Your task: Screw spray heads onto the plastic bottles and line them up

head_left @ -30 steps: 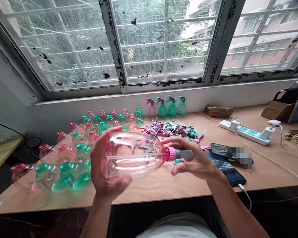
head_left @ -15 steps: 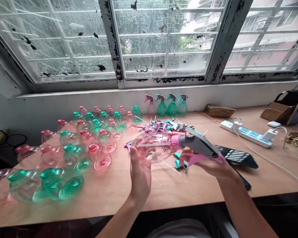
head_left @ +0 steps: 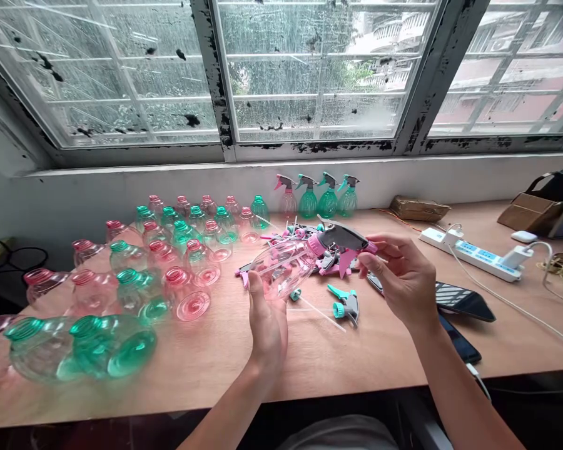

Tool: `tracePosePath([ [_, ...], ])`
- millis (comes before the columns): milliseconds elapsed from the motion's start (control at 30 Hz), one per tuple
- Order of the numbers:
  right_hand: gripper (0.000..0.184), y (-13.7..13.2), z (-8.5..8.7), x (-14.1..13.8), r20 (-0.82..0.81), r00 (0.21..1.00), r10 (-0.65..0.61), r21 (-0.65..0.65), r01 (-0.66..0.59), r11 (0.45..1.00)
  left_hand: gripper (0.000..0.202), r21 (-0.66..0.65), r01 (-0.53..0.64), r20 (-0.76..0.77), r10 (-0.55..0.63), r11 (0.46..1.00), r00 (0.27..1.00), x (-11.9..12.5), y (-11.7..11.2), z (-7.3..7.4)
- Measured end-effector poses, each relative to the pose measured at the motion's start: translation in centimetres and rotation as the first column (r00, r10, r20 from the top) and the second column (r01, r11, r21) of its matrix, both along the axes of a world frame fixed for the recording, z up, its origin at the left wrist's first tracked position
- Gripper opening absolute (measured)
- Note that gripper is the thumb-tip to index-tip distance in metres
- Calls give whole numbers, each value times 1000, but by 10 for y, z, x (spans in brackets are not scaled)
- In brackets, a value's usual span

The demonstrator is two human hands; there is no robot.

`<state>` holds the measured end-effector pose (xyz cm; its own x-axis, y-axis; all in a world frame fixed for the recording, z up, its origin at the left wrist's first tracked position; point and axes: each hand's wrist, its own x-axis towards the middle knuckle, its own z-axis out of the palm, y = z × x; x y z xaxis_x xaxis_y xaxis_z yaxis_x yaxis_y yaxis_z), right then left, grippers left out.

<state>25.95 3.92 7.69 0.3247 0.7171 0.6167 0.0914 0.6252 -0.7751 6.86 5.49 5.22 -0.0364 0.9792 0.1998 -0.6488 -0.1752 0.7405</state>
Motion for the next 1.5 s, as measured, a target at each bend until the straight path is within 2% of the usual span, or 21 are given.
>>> tracePosePath([
  [133, 22, 1, -2, 1, -1, 999, -54, -52, 54, 997, 46, 22, -71, -39, 71, 997, 997, 0, -6, -6],
  [267, 49, 7, -8, 5, -43, 999, 10, -144, -16, 989, 52, 57, -164, -66, 168, 985, 984, 2, -15, -12],
  [333, 50, 9, -9, 8, -54, 998, 44, -169, -52, 984, 56, 82, -182, -76, 188, 980, 979, 2, -16, -12],
  [500, 29, 6, -3, 9, -77, 986, 145, -85, -151, 985, 44, 111, -185, -76, 194, 976, 978, -4, -8, -4],
  [633, 26, 3, -4, 10, -79, 981, 179, -99, -187, 977, 44, 124, -177, -70, 187, 976, 980, -5, -6, -3],
  [733, 42, 3, -8, 12, -79, 977, 200, -132, -209, 969, 46, 131, -163, -69, 173, 978, 982, -4, -8, -3],
  [800, 43, 3, -7, 13, -52, 980, 192, -122, -197, 973, 46, 132, -161, -67, 171, 978, 983, -5, -8, -2],
  [867, 29, 3, -5, 12, -20, 982, 190, -91, -191, 977, 47, 130, -159, -66, 168, 979, 983, -6, -8, -1],
  [967, 28, 1, -1, 11, 1, 981, 195, -56, -195, 979, 47, 120, -143, -64, 152, 982, 986, -7, -6, 1],
  [1033, 21, 0, -1, 11, 37, 982, 183, -65, -181, 981, 47, 116, -128, -66, 136, 985, 988, -7, -5, 1],
  [1133, 42, -1, -4, 13, 107, 980, 171, -107, -159, 981, 48, 116, -112, -72, 121, 987, 990, -7, -5, 1],
  [1167, 43, 0, -5, 14, 112, 979, 172, -116, -159, 980, 48, 116, -110, -72, 119, 987, 990, -8, -5, 1],
  [1267, 25, 1, -6, 13, 86, 982, 171, -101, -162, 982, 46, 114, -111, -71, 120, 987, 990, -8, -4, 3],
  [1400, 21, 3, -9, 11, 86, 989, 120, -55, -115, 992, 46, 119, -97, -84, 107, 988, 991, -8, -3, 3],
  [1500, 33, 4, -13, 12, 69, 993, 100, -53, -97, 994, 47, 135, -91, -104, 105, 987, 989, -6, -5, 0],
])
